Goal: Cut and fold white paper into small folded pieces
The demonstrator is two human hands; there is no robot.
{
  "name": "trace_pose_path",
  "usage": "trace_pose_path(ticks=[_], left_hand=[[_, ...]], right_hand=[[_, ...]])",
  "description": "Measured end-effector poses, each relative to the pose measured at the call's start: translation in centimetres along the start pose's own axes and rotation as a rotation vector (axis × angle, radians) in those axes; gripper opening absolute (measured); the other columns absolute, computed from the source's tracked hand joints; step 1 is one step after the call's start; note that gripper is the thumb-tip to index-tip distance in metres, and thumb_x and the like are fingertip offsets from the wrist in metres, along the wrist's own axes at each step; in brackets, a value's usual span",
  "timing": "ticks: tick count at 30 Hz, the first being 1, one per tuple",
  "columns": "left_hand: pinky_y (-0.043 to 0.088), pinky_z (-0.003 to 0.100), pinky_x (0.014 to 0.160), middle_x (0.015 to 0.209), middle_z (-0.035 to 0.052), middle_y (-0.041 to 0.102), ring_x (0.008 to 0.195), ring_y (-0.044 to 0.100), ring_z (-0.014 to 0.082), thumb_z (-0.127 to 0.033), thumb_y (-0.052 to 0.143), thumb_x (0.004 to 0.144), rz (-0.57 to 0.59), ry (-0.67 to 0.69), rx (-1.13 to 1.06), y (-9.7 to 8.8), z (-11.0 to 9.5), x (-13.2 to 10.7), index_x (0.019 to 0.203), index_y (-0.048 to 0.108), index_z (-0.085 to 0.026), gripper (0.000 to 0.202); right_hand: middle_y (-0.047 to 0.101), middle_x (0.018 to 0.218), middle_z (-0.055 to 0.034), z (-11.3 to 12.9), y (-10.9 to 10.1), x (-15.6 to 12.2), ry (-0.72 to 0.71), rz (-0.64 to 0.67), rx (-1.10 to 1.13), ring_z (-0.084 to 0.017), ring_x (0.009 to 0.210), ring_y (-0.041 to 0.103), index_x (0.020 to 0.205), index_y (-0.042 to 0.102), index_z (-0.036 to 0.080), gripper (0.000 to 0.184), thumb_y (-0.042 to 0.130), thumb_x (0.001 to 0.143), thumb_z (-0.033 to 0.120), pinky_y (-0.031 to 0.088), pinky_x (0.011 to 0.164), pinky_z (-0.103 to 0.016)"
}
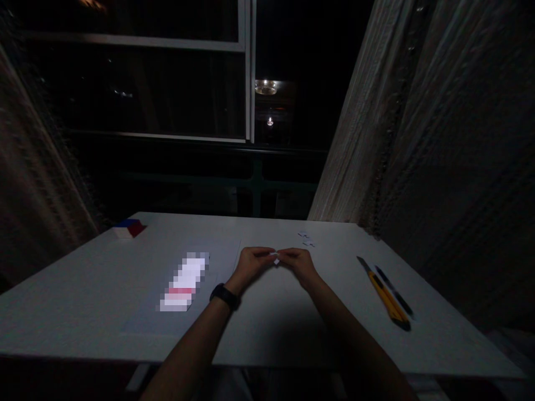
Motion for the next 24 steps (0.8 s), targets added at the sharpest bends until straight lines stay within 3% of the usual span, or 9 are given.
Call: trace_pose_path(ticks=[5, 9, 24], left_hand=[[0.049, 0.030, 0.066, 0.076, 0.0114, 0.070, 0.071, 0.064, 0.0221, -0.038, 0.071, 0.060, -0.005, 0.030, 0.065, -0.11, 0.01, 0.12, 0.077, 0.072, -0.011, 0.032], [0.049, 0.030, 0.066, 0.074, 0.0110, 0.070, 0.071, 0.064, 0.0220, -0.036, 0.071, 0.059, -0.057, 0.038, 0.073, -0.17, -0.10, 0.19, 0.076, 0.072, -0.011, 0.030], [0.049, 0.028, 0.065, 0.076, 0.0103, 0.071, 0.072, 0.065, 0.0221, -0.035, 0.073, 0.057, 0.010, 0.063, 0.117, -0.30, -0.67, -0.02, 0.077, 0.072, -0.012, 0.031]], right_hand=[[0.069, 0.066, -0.0059, 0.51, 0.08, -0.15, -0.065, 0.005, -0.112, -0.018, 0.062, 0.062, 0.070, 0.072, 0.015, 0.029, 0.078, 0.049, 0.033, 0.049, 0.062, -0.032], [0.069, 0.067, -0.0044, 0.54, 0.14, -0.30, -0.049, 0.026, -0.076, -0.017, 0.060, 0.062, 0.077, 0.072, 0.016, 0.033, 0.079, 0.048, 0.031, 0.049, 0.061, -0.031], [0.069, 0.064, -0.0060, 0.91, 0.27, -0.37, -0.073, -0.036, -0.171, -0.019, 0.060, 0.063, 0.066, 0.072, 0.015, 0.025, 0.078, 0.048, 0.031, 0.049, 0.060, -0.031]])
Point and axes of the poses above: each hand's wrist, its own x-axis towards the middle knuckle, its own y-axis out of the palm, z = x × y, the point moved 1 cm from there along x, towards the middle knuckle
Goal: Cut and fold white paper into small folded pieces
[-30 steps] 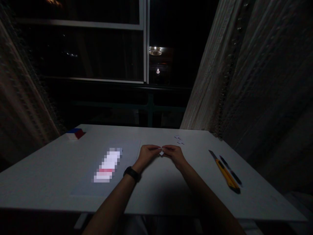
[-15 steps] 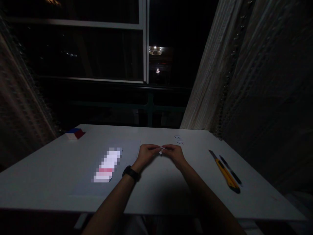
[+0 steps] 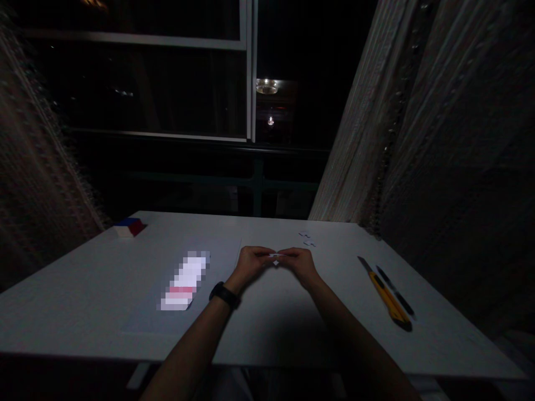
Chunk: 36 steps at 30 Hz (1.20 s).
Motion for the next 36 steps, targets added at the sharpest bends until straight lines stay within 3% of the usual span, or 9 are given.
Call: trace_pose_path(ticks=[25, 36], left_hand=[[0.048, 0.026, 0.063, 0.074, 0.0068, 0.071, 0.068, 0.064, 0.0196, -0.036, 0.065, 0.066, 0.027, 0.040, 0.159, 0.13, 0.64, -0.28, 0.077, 0.072, -0.016, 0.024], [0.048, 0.027, 0.066, 0.073, 0.0068, 0.070, 0.070, 0.064, 0.0199, -0.032, 0.067, 0.064, -0.072, 0.043, 0.100, 0.41, 0.09, -0.33, 0.070, 0.072, -0.016, 0.018]], right_hand=[[0.069, 0.064, -0.0061, -0.22, -0.14, 0.07, 0.007, 0.018, -0.090, -0.020, 0.060, 0.063, 0.062, 0.071, 0.016, 0.026, 0.078, 0.046, 0.034, 0.049, 0.059, -0.030], [0.070, 0.069, -0.0072, -0.36, 0.55, -0.06, -0.046, -0.031, -0.023, -0.021, 0.065, 0.064, 0.058, 0.070, 0.016, 0.023, 0.078, 0.047, 0.035, 0.051, 0.062, -0.032]])
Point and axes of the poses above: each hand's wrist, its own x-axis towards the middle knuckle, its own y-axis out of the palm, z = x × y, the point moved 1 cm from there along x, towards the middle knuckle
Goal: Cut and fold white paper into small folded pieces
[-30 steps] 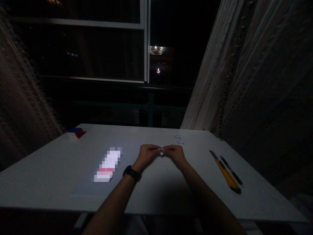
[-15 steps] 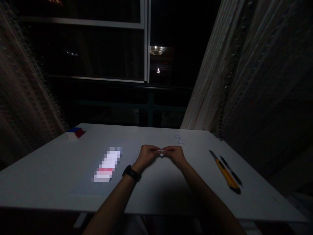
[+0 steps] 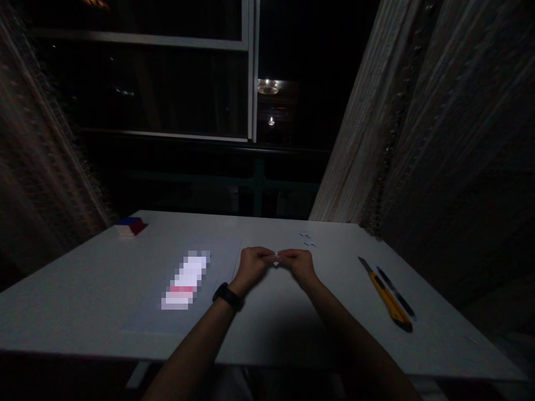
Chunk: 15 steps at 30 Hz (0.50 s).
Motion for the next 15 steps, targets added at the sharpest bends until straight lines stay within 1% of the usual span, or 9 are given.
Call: trace_pose_path(ticks=[5, 10, 15], left_hand=[[0.048, 0.029, 0.068, 0.074, 0.0081, 0.070, 0.071, 0.065, 0.0206, -0.033, 0.069, 0.063, -0.012, 0.008, 0.003, 0.00, 0.18, 0.13, 0.070, 0.072, -0.015, 0.020], [0.049, 0.029, 0.067, 0.075, 0.0087, 0.071, 0.072, 0.065, 0.0215, -0.036, 0.070, 0.061, -0.011, -0.028, -0.070, -0.04, 0.21, 0.28, 0.074, 0.072, -0.014, 0.026], [0.050, 0.030, 0.068, 0.076, 0.0092, 0.071, 0.073, 0.065, 0.0223, -0.035, 0.071, 0.059, -0.027, -0.064, -0.150, -0.10, -0.16, 0.13, 0.075, 0.072, -0.013, 0.027]], right_hand=[[0.070, 0.067, -0.0074, 0.07, 0.08, 0.01, -0.013, -0.013, -0.005, -0.022, 0.064, 0.064, 0.057, 0.070, 0.016, 0.024, 0.078, 0.047, 0.036, 0.051, 0.062, -0.033], [0.070, 0.069, -0.0071, 0.08, 0.06, 0.04, -0.029, -0.029, 0.010, -0.022, 0.066, 0.064, 0.063, 0.071, 0.016, 0.026, 0.077, 0.049, 0.037, 0.051, 0.065, -0.034], [0.070, 0.070, -0.0063, 0.47, 0.00, -0.20, -0.039, 0.004, 0.031, -0.020, 0.065, 0.064, 0.072, 0.071, 0.016, 0.029, 0.076, 0.052, 0.036, 0.051, 0.064, -0.033]])
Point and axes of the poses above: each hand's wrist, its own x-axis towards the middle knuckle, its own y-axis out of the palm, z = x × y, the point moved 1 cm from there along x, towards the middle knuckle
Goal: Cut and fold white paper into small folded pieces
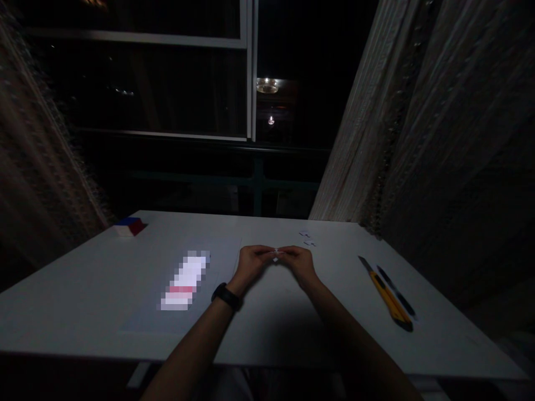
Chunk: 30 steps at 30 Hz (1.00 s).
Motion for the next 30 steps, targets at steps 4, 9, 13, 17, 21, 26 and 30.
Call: trace_pose_path(ticks=[4, 9, 13, 17, 21, 26, 30], left_hand=[[0.050, 0.031, 0.071, 0.077, 0.0093, 0.071, 0.075, 0.065, 0.0228, -0.032, 0.072, 0.059, -0.031, 0.012, -0.015, 0.00, 0.14, 0.03, 0.074, 0.072, -0.013, 0.024], [0.050, 0.032, 0.073, 0.078, 0.0090, 0.071, 0.075, 0.065, 0.0226, -0.030, 0.072, 0.059, -0.044, 0.035, -0.018, 0.09, 0.35, 0.16, 0.073, 0.072, -0.013, 0.022], [0.050, 0.032, 0.072, 0.076, 0.0088, 0.071, 0.074, 0.065, 0.0223, -0.030, 0.070, 0.061, -0.037, 0.052, 0.020, 0.23, 0.14, 0.02, 0.073, 0.072, -0.014, 0.020], [0.051, 0.032, 0.073, 0.077, 0.0080, 0.071, 0.075, 0.065, 0.0217, -0.028, 0.069, 0.062, -0.018, 0.067, 0.044, 0.30, 0.05, -0.07, 0.072, 0.071, -0.015, 0.016], [0.050, 0.032, 0.074, 0.077, 0.0079, 0.071, 0.075, 0.065, 0.0210, -0.024, 0.067, 0.064, -0.021, 0.089, 0.063, 0.25, 0.13, -0.05, 0.072, 0.071, -0.015, 0.013], [0.050, 0.031, 0.072, 0.076, 0.0074, 0.071, 0.074, 0.065, 0.0209, -0.024, 0.068, 0.063, -0.029, 0.089, 0.042, 0.27, 0.09, -0.07, 0.071, 0.071, -0.016, 0.012], [0.050, 0.031, 0.072, 0.075, 0.0068, 0.070, 0.074, 0.065, 0.0205, -0.022, 0.067, 0.063, -0.025, 0.074, 0.046, 0.28, 0.21, -0.07, 0.071, 0.071, -0.016, 0.011]], right_hand=[[0.069, 0.070, -0.0057, 0.11, 0.12, -0.14, 0.030, 0.019, 0.020, -0.020, 0.065, 0.064, 0.075, 0.071, 0.016, 0.032, 0.076, 0.051, 0.037, 0.051, 0.064, -0.033], [0.070, 0.071, -0.0059, -0.12, 0.21, -0.03, 0.029, 0.006, 0.001, -0.021, 0.067, 0.064, 0.074, 0.071, 0.016, 0.032, 0.076, 0.051, 0.038, 0.051, 0.064, -0.032], [0.070, 0.068, -0.0062, -0.11, 0.08, 0.10, 0.036, -0.019, -0.002, -0.020, 0.064, 0.063, 0.069, 0.071, 0.016, 0.027, 0.076, 0.051, 0.036, 0.051, 0.064, -0.033], [0.070, 0.070, -0.0062, 0.30, 0.11, 0.04, 0.025, -0.034, -0.004, -0.021, 0.067, 0.064, 0.062, 0.071, 0.017, 0.023, 0.077, 0.048, 0.034, 0.051, 0.067, -0.034], [0.070, 0.070, -0.0059, 0.72, 0.37, -0.11, -0.005, -0.046, -0.019, -0.022, 0.067, 0.064, 0.059, 0.070, 0.018, 0.021, 0.077, 0.047, 0.033, 0.052, 0.066, -0.034], [0.070, 0.069, -0.0055, 0.71, 0.66, -0.15, -0.017, -0.089, -0.032, -0.022, 0.068, 0.064, 0.057, 0.070, 0.019, 0.018, 0.078, 0.047, 0.031, 0.051, 0.066, -0.034], [0.069, 0.068, -0.0053, 0.61, 0.76, -0.22, -0.006, -0.094, -0.020, -0.021, 0.068, 0.064, 0.056, 0.070, 0.018, 0.018, 0.078, 0.046, 0.031, 0.051, 0.066, -0.034]])
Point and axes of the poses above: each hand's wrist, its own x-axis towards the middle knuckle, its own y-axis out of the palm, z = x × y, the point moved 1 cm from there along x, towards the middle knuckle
